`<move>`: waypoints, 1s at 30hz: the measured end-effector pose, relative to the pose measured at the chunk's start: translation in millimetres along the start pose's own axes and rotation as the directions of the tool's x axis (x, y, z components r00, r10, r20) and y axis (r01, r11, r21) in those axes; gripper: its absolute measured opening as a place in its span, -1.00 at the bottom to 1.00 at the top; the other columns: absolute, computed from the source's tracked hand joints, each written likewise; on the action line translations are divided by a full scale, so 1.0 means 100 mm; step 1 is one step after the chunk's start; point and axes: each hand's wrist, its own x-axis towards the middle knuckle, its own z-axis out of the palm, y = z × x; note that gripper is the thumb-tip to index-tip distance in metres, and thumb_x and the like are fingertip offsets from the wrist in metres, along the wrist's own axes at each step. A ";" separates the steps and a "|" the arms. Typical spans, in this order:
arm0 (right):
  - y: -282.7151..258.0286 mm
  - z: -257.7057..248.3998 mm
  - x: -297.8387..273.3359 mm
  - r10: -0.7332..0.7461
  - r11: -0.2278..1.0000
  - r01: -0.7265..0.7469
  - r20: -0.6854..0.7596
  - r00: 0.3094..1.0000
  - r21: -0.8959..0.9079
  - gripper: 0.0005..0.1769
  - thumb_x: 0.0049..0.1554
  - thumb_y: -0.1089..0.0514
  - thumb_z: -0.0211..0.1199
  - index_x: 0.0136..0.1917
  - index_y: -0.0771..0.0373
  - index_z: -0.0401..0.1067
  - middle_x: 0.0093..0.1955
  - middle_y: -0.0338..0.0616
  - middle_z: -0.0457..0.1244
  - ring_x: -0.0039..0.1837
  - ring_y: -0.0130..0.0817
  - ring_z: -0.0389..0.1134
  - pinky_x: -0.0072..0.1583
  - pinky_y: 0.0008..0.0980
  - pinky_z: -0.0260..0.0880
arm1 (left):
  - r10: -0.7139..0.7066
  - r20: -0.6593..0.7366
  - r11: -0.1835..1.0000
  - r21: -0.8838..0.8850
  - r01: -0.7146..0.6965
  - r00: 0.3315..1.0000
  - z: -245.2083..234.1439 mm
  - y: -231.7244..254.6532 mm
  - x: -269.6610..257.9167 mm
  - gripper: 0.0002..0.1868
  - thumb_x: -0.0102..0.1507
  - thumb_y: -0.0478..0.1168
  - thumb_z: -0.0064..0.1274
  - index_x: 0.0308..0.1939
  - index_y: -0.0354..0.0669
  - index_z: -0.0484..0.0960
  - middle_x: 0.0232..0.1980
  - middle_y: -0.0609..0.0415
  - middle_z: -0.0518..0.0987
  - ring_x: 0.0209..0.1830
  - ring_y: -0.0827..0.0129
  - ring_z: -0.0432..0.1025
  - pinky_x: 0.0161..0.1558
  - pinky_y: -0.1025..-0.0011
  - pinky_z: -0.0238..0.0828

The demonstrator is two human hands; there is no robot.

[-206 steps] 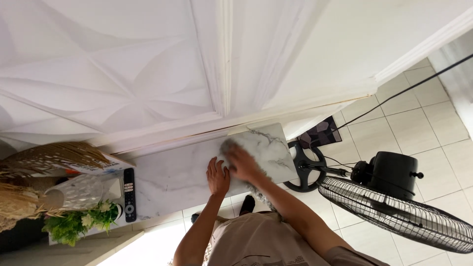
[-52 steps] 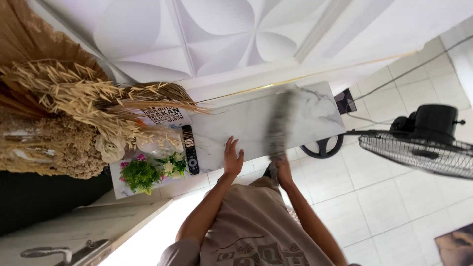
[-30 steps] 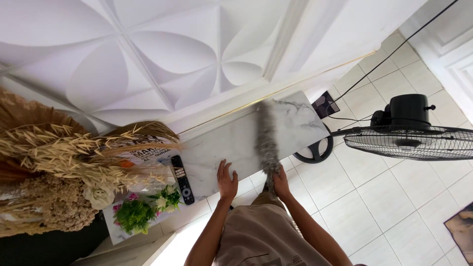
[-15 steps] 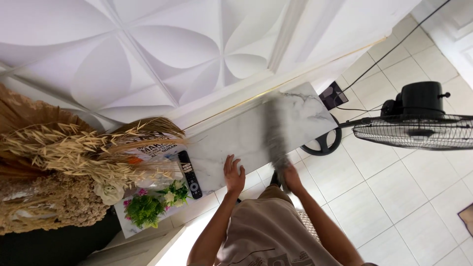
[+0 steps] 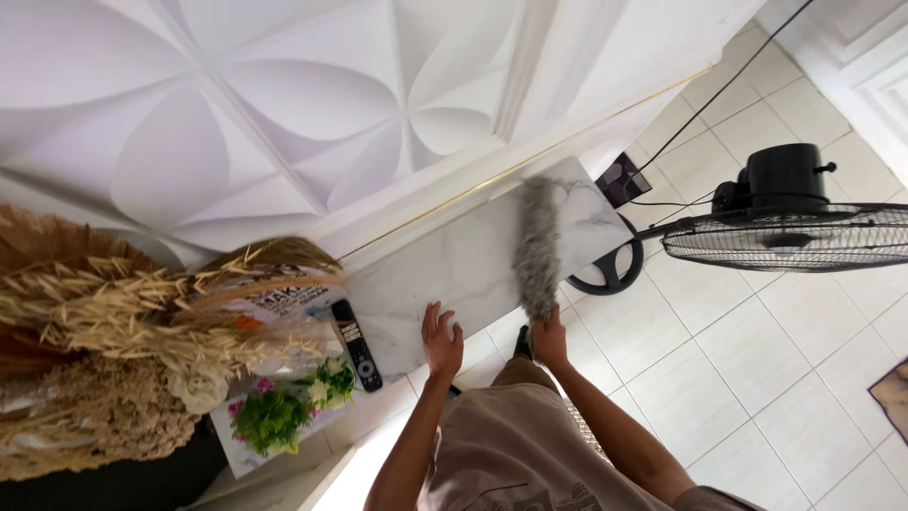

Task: Dusting a console table and a decorative wall panel using a microfiber duster.

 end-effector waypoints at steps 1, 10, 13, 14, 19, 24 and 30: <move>0.08 -0.03 -0.04 -0.002 1.000 0.002 -0.009 1.000 0.003 -0.32 0.25 0.05 0.03 0.57 0.26 0.01 -0.09 0.27 0.39 -0.12 0.09 0.46 -0.11 0.00 0.41 | 0.009 0.002 1.000 -0.003 -0.009 1.000 -0.01 0.00 -0.01 -0.70 0.25 -0.29 0.06 0.07 -0.19 0.56 0.45 -0.15 0.34 0.54 -0.13 0.13 0.43 -0.05 0.13; 1.51 0.23 0.19 0.267 0.960 -0.252 0.126 0.956 -0.120 -0.52 0.07 0.05 0.24 0.12 0.49 0.46 -0.17 0.20 0.45 -0.15 -0.01 0.52 -0.09 -0.04 0.49 | -0.019 -0.025 0.998 0.063 0.020 1.000 -0.01 0.10 0.00 -0.75 0.28 -0.24 0.05 0.03 -0.16 0.58 0.45 -0.10 0.36 0.55 -0.05 0.14 0.45 0.01 0.12; 1.34 0.17 0.39 0.210 0.946 -0.186 0.063 0.976 -0.267 -0.49 0.04 0.01 0.38 0.05 0.52 0.46 -0.13 0.26 0.40 -0.09 0.00 0.43 -0.05 -0.10 0.46 | -0.049 -0.030 0.996 0.078 0.052 0.998 0.04 0.10 0.00 -0.77 0.29 -0.25 0.04 0.01 -0.18 0.60 0.45 -0.12 0.36 0.54 -0.06 0.13 0.43 0.00 0.10; 1.09 0.04 0.39 0.161 0.966 -0.132 0.117 0.980 -0.223 -0.55 0.04 0.06 0.31 0.02 0.51 0.51 -0.18 0.26 0.42 -0.14 -0.03 0.46 -0.06 -0.11 0.46 | -0.062 -0.040 0.995 0.081 0.065 0.997 0.09 0.06 -0.01 -0.78 0.29 -0.26 0.05 0.00 -0.17 0.61 0.44 -0.11 0.38 0.54 -0.05 0.13 0.44 0.00 0.10; -0.18 -0.55 0.61 -0.257 0.959 0.281 0.289 0.922 -0.044 -0.63 -0.06 0.16 0.32 -0.03 0.47 0.54 -0.25 0.17 0.43 -0.23 -0.12 0.45 -0.14 -0.14 0.44 | -0.029 -0.154 0.989 0.138 0.051 0.988 0.16 0.03 0.12 -0.78 0.25 -0.25 0.07 -0.03 -0.15 0.64 0.37 -0.06 0.45 0.50 0.02 0.22 0.46 0.06 0.14; -0.15 -0.14 1.50 -0.611 0.792 0.606 0.091 0.787 0.080 -0.65 -0.09 0.25 0.34 -0.05 0.53 0.49 -0.22 0.15 0.38 -0.19 -0.08 0.43 -0.15 -0.16 0.41 | -0.262 -0.214 0.938 0.173 0.301 0.941 0.25 0.27 0.17 -0.81 0.21 -0.23 0.11 -0.10 -0.09 0.66 0.22 0.01 0.52 0.33 0.11 0.34 0.32 0.12 0.24; -1.84 -0.38 1.71 -0.634 0.771 0.549 0.297 0.714 0.323 -0.84 0.06 0.29 0.24 -0.12 0.47 0.50 -0.32 -0.04 0.37 -0.28 -0.32 0.36 -0.27 -0.21 0.34 | -0.269 -0.393 0.923 0.157 0.352 0.879 0.51 0.15 0.30 -0.78 0.09 -0.27 0.13 -0.17 -0.06 0.66 0.15 0.09 0.51 0.25 0.14 0.37 0.22 0.13 0.27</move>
